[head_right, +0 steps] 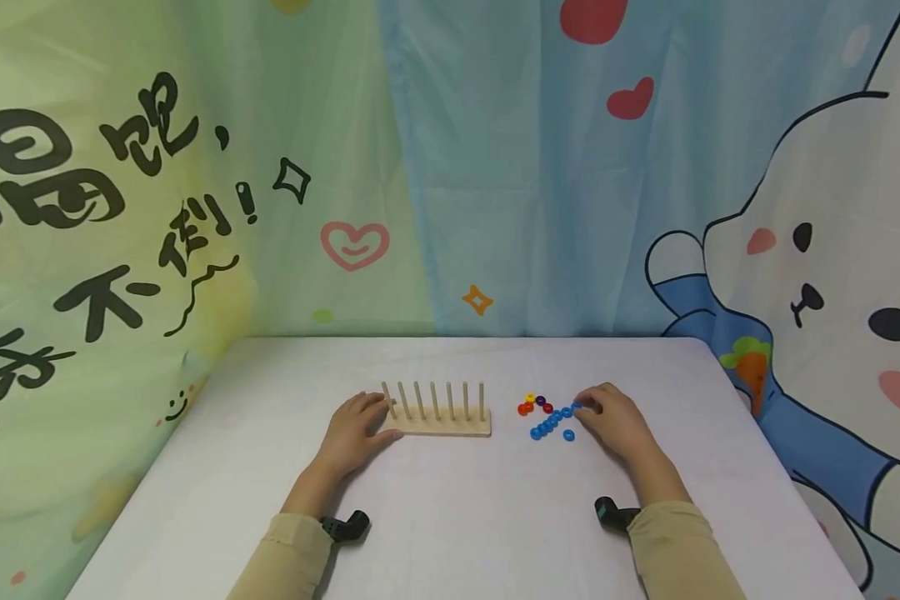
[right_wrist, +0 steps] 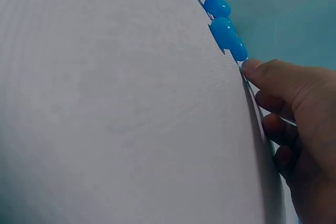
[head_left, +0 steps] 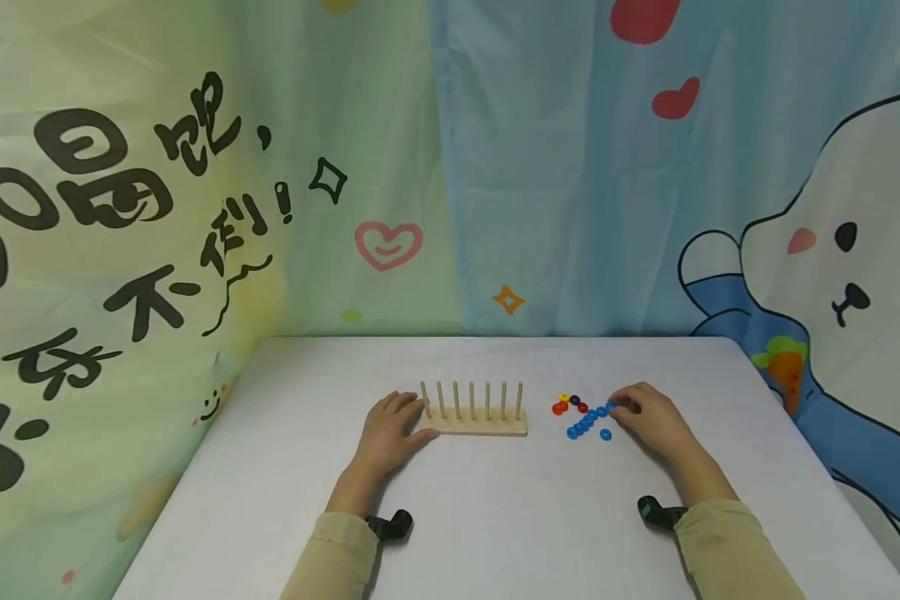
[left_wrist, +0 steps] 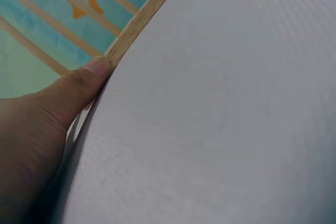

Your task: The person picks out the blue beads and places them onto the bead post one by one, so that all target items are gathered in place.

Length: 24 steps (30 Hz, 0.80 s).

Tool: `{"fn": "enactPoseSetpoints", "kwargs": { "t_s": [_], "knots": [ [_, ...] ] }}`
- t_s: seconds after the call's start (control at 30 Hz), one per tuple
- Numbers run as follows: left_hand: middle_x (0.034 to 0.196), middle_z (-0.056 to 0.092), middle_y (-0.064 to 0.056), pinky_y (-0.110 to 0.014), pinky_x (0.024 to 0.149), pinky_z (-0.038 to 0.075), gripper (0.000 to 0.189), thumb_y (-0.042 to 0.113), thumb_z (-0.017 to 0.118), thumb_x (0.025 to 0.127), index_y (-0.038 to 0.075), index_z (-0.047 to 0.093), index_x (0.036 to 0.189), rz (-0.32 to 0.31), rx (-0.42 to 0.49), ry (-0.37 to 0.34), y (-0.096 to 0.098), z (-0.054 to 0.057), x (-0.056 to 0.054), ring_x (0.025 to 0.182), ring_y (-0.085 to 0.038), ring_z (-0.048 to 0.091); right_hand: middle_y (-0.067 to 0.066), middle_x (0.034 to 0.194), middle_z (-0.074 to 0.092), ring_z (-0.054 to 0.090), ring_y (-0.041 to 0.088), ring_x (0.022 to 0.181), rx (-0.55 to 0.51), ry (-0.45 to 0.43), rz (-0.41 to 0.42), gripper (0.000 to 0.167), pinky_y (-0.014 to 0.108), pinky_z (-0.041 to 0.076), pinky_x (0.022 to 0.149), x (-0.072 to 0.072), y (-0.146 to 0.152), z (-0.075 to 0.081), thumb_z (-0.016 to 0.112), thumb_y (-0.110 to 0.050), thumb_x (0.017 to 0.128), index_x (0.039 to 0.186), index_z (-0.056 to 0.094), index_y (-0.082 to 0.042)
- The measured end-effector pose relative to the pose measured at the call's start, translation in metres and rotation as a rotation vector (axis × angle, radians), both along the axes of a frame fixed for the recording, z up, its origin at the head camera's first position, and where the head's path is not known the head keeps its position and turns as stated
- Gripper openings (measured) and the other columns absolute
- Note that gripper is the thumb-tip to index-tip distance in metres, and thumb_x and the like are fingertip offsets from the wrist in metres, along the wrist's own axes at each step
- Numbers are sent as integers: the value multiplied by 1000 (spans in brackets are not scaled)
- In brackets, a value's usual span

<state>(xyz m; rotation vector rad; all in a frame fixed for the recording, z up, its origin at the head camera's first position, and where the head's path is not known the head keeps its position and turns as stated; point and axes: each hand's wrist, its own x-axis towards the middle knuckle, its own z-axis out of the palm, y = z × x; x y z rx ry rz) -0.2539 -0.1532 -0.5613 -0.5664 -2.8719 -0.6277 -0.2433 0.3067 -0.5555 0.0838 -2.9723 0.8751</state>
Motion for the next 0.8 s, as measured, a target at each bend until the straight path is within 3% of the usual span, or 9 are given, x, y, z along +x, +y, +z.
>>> {"fn": "enactPoseSetpoints", "kwargs": {
  "t_s": [0.17, 0.37, 0.63, 0.8],
  "knots": [
    [142, 55, -8, -57, 117, 33, 61, 54, 67, 88, 16, 60, 136, 0, -18, 17, 0, 1, 2, 140, -40, 42, 16, 116, 62, 56, 28, 95, 0, -3, 0, 29, 44, 50, 81, 2, -2, 10, 66, -26, 95, 116, 66, -7],
    [142, 55, -8, -57, 118, 32, 61, 54, 67, 89, 17, 60, 137, 2, -23, 29, 0, 1, 1, 140, -39, 41, 11, 108, 66, 57, 26, 94, -15, 8, 24, 30, 37, 50, 76, 0, -16, 40, 64, -30, 96, 118, 66, -10],
    [143, 55, -7, -55, 118, 32, 61, 55, 66, 88, 18, 60, 137, 9, -31, 34, 0, -2, 0, 140, -38, 41, 8, 108, 70, 61, 27, 99, -61, 26, 116, 34, 47, 56, 86, 1, -48, 80, 62, -35, 98, 125, 63, -15],
    [143, 55, -7, -56, 118, 32, 61, 55, 66, 89, 19, 60, 137, 7, -23, 34, 1, -2, 1, 140, -38, 41, 5, 108, 70, 64, 23, 98, -111, 34, 168, 32, 43, 59, 86, -2, -71, 95, 63, -34, 98, 124, 63, -16]
  ]
}}
